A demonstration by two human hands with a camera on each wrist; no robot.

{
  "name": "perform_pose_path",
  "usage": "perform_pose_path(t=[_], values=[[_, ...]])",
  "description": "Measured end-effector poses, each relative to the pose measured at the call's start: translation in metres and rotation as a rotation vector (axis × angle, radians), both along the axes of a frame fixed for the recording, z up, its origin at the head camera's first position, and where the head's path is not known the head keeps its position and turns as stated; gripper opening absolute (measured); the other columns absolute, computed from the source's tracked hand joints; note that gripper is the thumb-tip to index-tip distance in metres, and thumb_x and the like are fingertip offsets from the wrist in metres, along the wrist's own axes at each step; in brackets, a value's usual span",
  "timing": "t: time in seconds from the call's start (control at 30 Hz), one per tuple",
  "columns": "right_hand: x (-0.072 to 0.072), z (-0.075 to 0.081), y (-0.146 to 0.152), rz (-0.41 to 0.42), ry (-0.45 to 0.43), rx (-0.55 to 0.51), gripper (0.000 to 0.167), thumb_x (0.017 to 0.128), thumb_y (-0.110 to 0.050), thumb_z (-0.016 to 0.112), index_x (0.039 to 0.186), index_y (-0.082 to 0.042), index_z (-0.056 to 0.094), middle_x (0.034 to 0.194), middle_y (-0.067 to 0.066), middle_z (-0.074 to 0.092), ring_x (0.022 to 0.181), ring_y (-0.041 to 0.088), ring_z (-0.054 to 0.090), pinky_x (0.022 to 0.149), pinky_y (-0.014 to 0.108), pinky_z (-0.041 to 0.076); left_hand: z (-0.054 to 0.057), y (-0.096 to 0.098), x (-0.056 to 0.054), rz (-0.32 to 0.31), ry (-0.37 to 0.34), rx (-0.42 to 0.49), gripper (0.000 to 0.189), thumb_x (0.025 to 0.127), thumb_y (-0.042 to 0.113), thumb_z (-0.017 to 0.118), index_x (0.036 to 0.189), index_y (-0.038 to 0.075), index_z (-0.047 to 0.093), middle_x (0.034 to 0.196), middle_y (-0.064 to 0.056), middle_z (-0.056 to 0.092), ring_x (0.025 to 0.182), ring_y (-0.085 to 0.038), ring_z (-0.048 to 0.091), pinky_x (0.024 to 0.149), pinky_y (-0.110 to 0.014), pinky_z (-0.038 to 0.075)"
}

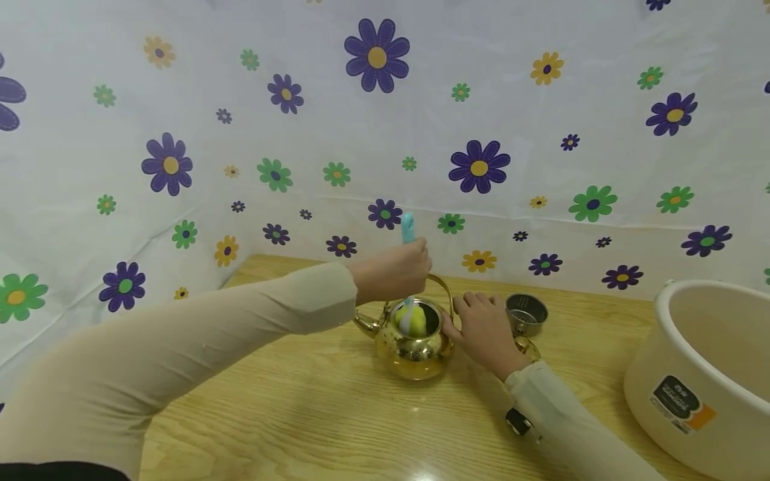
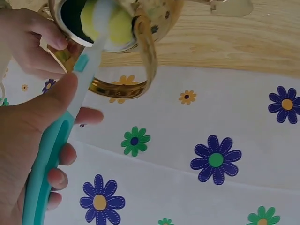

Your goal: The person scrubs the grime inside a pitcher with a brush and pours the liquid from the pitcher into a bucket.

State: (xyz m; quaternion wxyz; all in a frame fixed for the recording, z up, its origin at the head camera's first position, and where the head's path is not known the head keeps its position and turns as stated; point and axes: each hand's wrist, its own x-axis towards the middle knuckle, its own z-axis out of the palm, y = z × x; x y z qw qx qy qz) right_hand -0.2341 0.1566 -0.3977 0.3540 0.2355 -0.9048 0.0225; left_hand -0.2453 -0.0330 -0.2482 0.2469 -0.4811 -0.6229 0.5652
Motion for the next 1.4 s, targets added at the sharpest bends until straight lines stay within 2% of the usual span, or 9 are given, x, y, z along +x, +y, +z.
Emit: perform_pose_path(t=[0.17, 0.3, 0.53, 0.67, 0.77, 0.93, 1.1, 1.23, 1.4], values=[[0.001, 0.0, -0.001, -0.007, -0.001, 0.006, 0.025, 0.087, -0.031, 0.055, 0.074, -0.009, 0.054, 0.068, 0.005, 0.055, 0.062, 0.022, 0.054, 0.06, 0.037, 0.04, -0.009, -0.01, -0.001, 0.033, 0.019, 0.052, 0.019, 0.093, 0.031, 0.054, 0.094, 0.018, 0.067, 0.083, 0.005, 0.063, 0.066, -0.008, 0.044, 0.061, -0.024, 0.027], [0.0, 0.0, 0.0, -0.012, 0.002, 0.007, 0.026, 0.088, -0.031, 0.054, 0.074, -0.009, 0.055, 0.069, 0.005, 0.056, 0.063, 0.022, 0.055, 0.061, 0.038, 0.041, -0.017, -0.02, -0.001, 0.049, 0.035, 0.123, 0.031, 0.093, 0.042, 0.051, 0.102, 0.016, 0.065, 0.085, 0.004, 0.066, 0.075, -0.008, 0.054, 0.068, -0.022, 0.037], [-0.003, -0.002, 0.0, -0.01, -0.009, 0.001, 0.027, 0.089, -0.032, 0.053, 0.074, -0.009, 0.056, 0.071, 0.006, 0.059, 0.065, 0.023, 0.057, 0.062, 0.04, 0.043, -0.035, -0.037, 0.0, 0.088, 0.001, 0.334, 0.049, 0.091, 0.06, 0.042, 0.089, 0.015, 0.061, 0.07, 0.005, 0.058, 0.063, -0.009, 0.044, 0.064, -0.022, 0.036], [-0.002, -0.001, 0.0, -0.01, -0.026, -0.003, 0.027, 0.089, -0.031, 0.053, 0.075, -0.009, 0.056, 0.071, 0.006, 0.058, 0.065, 0.023, 0.057, 0.063, 0.04, 0.042, -0.042, -0.043, 0.002, 0.086, -0.004, 0.419, 0.047, 0.09, 0.06, 0.044, 0.083, 0.016, 0.058, 0.066, 0.006, 0.054, 0.059, -0.01, 0.035, 0.062, -0.022, 0.035], [-0.001, 0.0, 0.0, -0.009, -0.029, -0.004, 0.026, 0.09, -0.031, 0.053, 0.075, -0.009, 0.057, 0.071, 0.006, 0.058, 0.065, 0.022, 0.057, 0.062, 0.039, 0.042, -0.048, -0.049, 0.002, 0.079, -0.008, 0.468, 0.046, 0.09, 0.059, 0.045, 0.079, 0.016, 0.057, 0.064, 0.006, 0.053, 0.059, -0.011, 0.037, 0.063, -0.023, 0.038], [-0.002, 0.001, 0.0, 0.0, -0.015, -0.003, 0.025, 0.089, -0.03, 0.053, 0.075, -0.009, 0.056, 0.07, 0.006, 0.058, 0.063, 0.022, 0.055, 0.061, 0.038, 0.041, -0.055, -0.057, -0.005, 0.041, -0.063, 0.564, 0.046, 0.088, 0.058, 0.049, 0.084, 0.014, 0.061, 0.073, 0.002, 0.062, 0.068, -0.013, 0.054, 0.069, -0.026, 0.045], [-0.002, 0.0, 0.0, 0.005, -0.024, -0.014, 0.025, 0.089, -0.03, 0.053, 0.074, -0.01, 0.055, 0.069, 0.005, 0.057, 0.062, 0.021, 0.054, 0.061, 0.038, 0.041, -0.06, -0.065, -0.015, -0.031, -0.126, 0.641, 0.046, 0.086, 0.058, 0.052, 0.084, 0.013, 0.062, 0.078, -0.001, 0.065, 0.073, -0.017, 0.06, 0.072, -0.028, 0.047], [-0.003, 0.0, -0.001, 0.003, -0.033, -0.016, 0.025, 0.089, -0.03, 0.053, 0.074, -0.01, 0.054, 0.069, 0.004, 0.056, 0.062, 0.021, 0.054, 0.062, 0.039, 0.041, -0.062, -0.071, -0.023, -0.079, -0.16, 0.647, 0.045, 0.087, 0.057, 0.052, 0.084, 0.013, 0.06, 0.079, -0.001, 0.065, 0.074, -0.018, 0.059, 0.073, -0.03, 0.048], [-0.002, -0.001, -0.001, -0.005, -0.041, -0.014, 0.025, 0.089, -0.03, 0.053, 0.074, -0.01, 0.053, 0.069, 0.004, 0.055, 0.063, 0.022, 0.053, 0.062, 0.038, 0.041, -0.062, -0.073, -0.036, -0.137, -0.208, 0.611, 0.043, 0.088, 0.056, 0.051, 0.085, 0.014, 0.058, 0.083, 0.001, 0.065, 0.079, -0.017, 0.056, 0.079, -0.032, 0.046]])
